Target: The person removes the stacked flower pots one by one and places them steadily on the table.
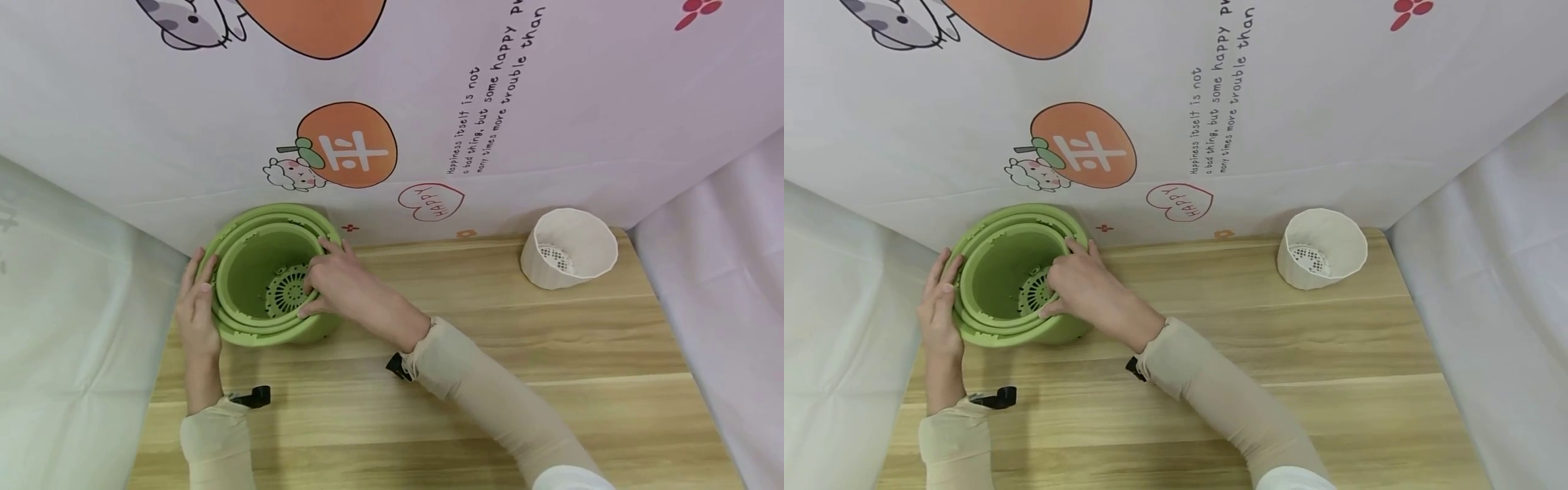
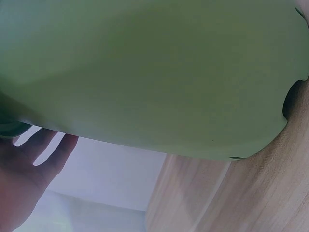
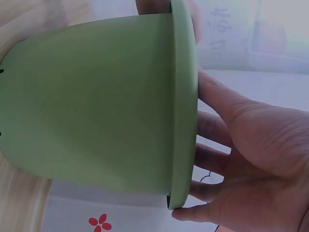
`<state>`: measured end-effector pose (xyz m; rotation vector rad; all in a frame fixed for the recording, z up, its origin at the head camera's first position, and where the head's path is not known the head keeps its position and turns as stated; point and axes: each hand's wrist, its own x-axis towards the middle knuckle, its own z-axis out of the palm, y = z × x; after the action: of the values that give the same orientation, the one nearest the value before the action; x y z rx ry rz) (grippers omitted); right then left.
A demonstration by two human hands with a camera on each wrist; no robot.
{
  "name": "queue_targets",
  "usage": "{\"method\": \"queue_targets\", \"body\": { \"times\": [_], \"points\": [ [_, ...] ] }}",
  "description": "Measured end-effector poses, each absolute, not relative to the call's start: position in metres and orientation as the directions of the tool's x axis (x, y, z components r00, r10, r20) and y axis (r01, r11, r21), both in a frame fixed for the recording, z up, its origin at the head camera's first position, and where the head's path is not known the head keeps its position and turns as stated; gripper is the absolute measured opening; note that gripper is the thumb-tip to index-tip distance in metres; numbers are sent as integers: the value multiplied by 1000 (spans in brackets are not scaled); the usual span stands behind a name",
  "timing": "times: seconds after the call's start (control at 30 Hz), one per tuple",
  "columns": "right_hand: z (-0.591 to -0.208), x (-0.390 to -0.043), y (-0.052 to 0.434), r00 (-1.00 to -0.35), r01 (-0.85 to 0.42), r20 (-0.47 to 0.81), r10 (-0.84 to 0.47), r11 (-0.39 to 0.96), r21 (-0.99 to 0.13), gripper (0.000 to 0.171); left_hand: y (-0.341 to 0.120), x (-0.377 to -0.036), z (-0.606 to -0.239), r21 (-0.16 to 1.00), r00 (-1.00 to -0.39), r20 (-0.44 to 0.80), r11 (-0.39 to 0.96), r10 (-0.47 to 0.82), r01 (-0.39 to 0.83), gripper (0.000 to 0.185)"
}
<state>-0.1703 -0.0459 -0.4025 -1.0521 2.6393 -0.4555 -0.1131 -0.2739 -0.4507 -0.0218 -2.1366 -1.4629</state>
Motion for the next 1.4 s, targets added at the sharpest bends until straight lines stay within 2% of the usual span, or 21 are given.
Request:
{"method": "queue_targets", "body": {
  "times": [0.23,0.4,0.57,0.83,1.17,1.4],
  "points": [
    [-404,-169,-47,-694,-646,-122,-710,688,-332,39,-274,-112,-449,865,-855,434,396,-282,309,42],
    [-418,-163,-46,-695,-693,17,-719,663,-283,44,-274,-112,-450,867,-854,442,373,-273,330,44],
    [-429,-160,-44,-686,-714,108,-720,636,-294,44,-275,-112,-450,866,-855,444,373,-266,334,44],
    [-438,-158,-40,-652,-751,261,-712,561,-347,32,-276,-113,-451,881,-860,424,347,-284,320,40],
    [-440,-158,-37,-626,-775,468,-624,433,-460,24,-275,-114,-452,863,-847,450,380,-281,333,37],
    [-444,-157,-35,-627,-776,544,-557,391,-495,22,-274,-113,-452,869,-855,436,379,-280,319,38]
  ]
}}
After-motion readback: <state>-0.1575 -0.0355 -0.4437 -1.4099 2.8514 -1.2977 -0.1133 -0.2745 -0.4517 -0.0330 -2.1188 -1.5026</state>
